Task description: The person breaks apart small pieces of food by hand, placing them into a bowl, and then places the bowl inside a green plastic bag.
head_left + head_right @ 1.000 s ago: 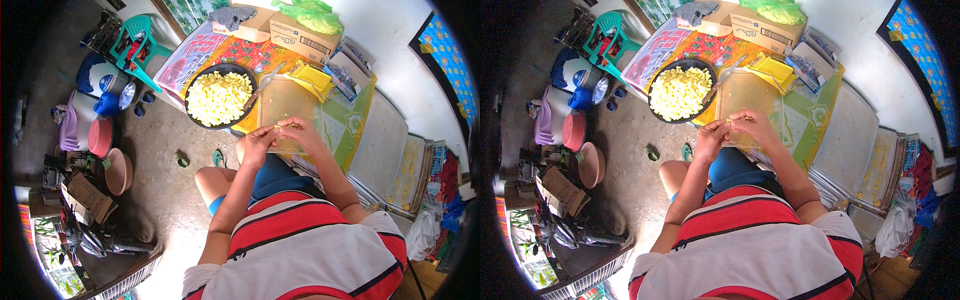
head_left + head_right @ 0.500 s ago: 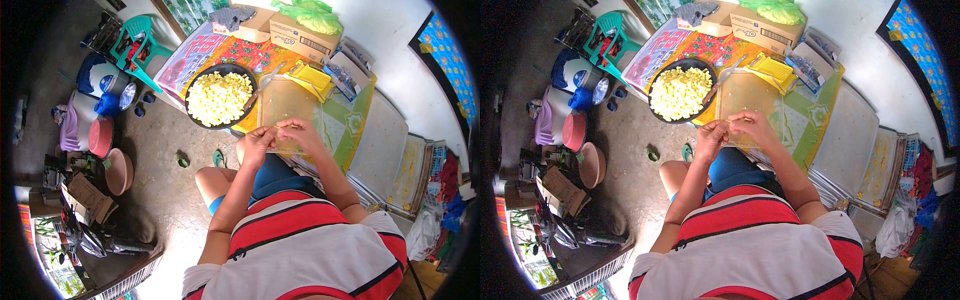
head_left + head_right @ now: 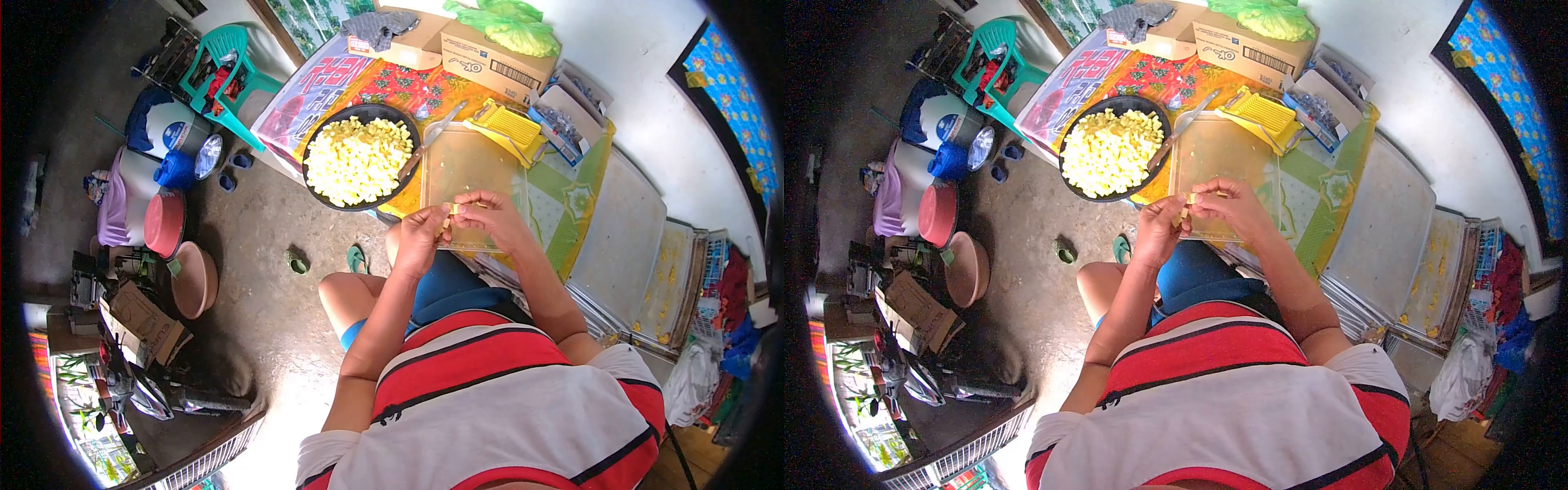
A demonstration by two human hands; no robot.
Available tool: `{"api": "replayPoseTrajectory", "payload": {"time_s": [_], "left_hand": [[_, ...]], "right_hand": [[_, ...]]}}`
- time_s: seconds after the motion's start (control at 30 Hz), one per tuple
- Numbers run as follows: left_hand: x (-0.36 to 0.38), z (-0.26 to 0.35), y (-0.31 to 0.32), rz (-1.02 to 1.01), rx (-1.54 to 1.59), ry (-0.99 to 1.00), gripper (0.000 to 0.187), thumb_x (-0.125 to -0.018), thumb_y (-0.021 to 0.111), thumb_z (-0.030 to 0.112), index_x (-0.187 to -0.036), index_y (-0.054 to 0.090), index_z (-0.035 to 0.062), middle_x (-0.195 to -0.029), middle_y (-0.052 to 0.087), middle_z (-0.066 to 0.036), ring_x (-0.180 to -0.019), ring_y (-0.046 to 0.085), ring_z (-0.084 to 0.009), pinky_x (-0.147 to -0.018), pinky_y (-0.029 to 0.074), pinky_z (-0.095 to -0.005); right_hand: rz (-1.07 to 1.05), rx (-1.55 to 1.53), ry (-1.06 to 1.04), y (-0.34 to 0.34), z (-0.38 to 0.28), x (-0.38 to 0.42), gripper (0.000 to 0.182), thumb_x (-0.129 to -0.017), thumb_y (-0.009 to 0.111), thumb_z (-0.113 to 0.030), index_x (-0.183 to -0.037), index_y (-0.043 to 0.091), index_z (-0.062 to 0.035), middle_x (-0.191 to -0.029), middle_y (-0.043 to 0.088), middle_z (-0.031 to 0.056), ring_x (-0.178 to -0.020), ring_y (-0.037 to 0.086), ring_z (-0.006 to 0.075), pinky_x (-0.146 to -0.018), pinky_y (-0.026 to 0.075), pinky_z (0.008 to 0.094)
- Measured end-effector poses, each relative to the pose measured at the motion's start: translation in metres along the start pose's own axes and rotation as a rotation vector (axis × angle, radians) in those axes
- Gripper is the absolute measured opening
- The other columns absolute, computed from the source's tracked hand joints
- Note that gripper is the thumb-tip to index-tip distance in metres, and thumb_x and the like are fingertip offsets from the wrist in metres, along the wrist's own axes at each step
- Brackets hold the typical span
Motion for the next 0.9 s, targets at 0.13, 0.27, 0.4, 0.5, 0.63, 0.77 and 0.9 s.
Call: {"api": "replayPoseTrajectory", "payload": {"time_s": [0.13, 0.27, 0.4, 0.5, 0.63, 0.77, 0.9], "left_hand": [[-0.002, 0.0, -0.001, -0.012, -0.11, 0.023, 0.019, -0.089, 0.061, 0.02, -0.084, 0.064, 0.0025, -0.067, 0.059, -0.002, -0.054, 0.051, -0.0081, -0.05, 0.041, -0.0211], [-0.003, 0.005, 0.0, -0.031, -0.292, 0.091, 0.019, -0.09, 0.06, 0.019, -0.082, 0.065, 0.002, -0.06, 0.055, -0.001, -0.053, 0.049, -0.0065, -0.049, 0.039, -0.0202], [-0.003, 0.009, 0.002, -0.044, -0.333, 0.149, 0.018, -0.09, 0.059, 0.016, -0.081, 0.066, 0.0017, -0.059, 0.054, 0.0, -0.053, 0.048, -0.0058, -0.05, 0.038, -0.0202], [-0.002, 0.01, 0.002, -0.039, -0.327, 0.155, 0.016, -0.089, 0.06, 0.014, -0.082, 0.066, 0.0017, -0.059, 0.054, 0.0, -0.053, 0.048, -0.0058, -0.05, 0.039, -0.0203], [0.001, 0.014, 0.004, -0.026, -0.324, 0.146, 0.012, -0.088, 0.061, 0.012, -0.084, 0.067, 0.002, -0.06, 0.054, 0.001, -0.053, 0.048, -0.0054, -0.05, 0.039, -0.0198], [0.002, 0.014, 0.005, -0.034, -0.333, 0.151, 0.011, -0.087, 0.062, 0.013, -0.084, 0.067, 0.003, -0.06, 0.055, 0.002, -0.053, 0.048, -0.0046, -0.049, 0.038, -0.019], [0.002, 0.012, 0.004, -0.046, -0.297, 0.127, 0.013, -0.087, 0.064, 0.016, -0.084, 0.066, 0.0037, -0.06, 0.055, 0.001, -0.053, 0.049, -0.005, -0.048, 0.038, -0.0188]], "right_hand": [[0.008, 0.026, -0.02, 0.001, -0.005, 0.002, 0.023, -0.083, 0.066, -0.008, -0.103, 0.062, 0.0028, -0.093, 0.064, 0.0079, -0.083, 0.064, 0.015, -0.076, 0.054, 0.0257], [0.012, 0.078, -0.038, -0.001, -0.005, 0.001, 0.024, -0.083, 0.066, -0.01, -0.103, 0.062, 0.0028, -0.093, 0.064, 0.0079, -0.082, 0.064, 0.0146, -0.075, 0.053, 0.0257], [0.017, 0.102, -0.04, -0.001, -0.006, 0.002, 0.024, -0.083, 0.066, -0.01, -0.103, 0.063, 0.0025, -0.092, 0.064, 0.0078, -0.08, 0.064, 0.0144, -0.074, 0.053, 0.0255], [0.007, 0.054, -0.028, 0.001, -0.007, 0.004, 0.023, -0.083, 0.066, -0.01, -0.103, 0.063, 0.0025, -0.091, 0.064, 0.0074, -0.079, 0.064, 0.0143, -0.074, 0.053, 0.0257], [-0.005, 0.047, -0.021, 0.002, -0.006, 0.003, 0.023, -0.083, 0.066, -0.01, -0.103, 0.063, 0.0026, -0.091, 0.065, 0.0073, -0.079, 0.064, 0.0139, -0.073, 0.054, 0.0253], [-0.021, 0.042, -0.024, 0.002, -0.005, 0.003, 0.022, -0.084, 0.066, -0.009, -0.102, 0.063, 0.0024, -0.09, 0.065, 0.0072, -0.078, 0.064, 0.0133, -0.072, 0.054, 0.0246], [-0.029, 0.052, -0.016, 0.004, -0.005, 0.004, 0.021, -0.084, 0.066, -0.009, -0.102, 0.063, 0.0021, -0.09, 0.065, 0.0074, -0.078, 0.064, 0.0137, -0.073, 0.054, 0.0248]]}}
Point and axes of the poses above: each hand's wrist, its own x-axis away from the middle knuckle, its own y-axis out of the palm, z = x × y, the point moved 10 cm from there along -x, towards the middle knuckle
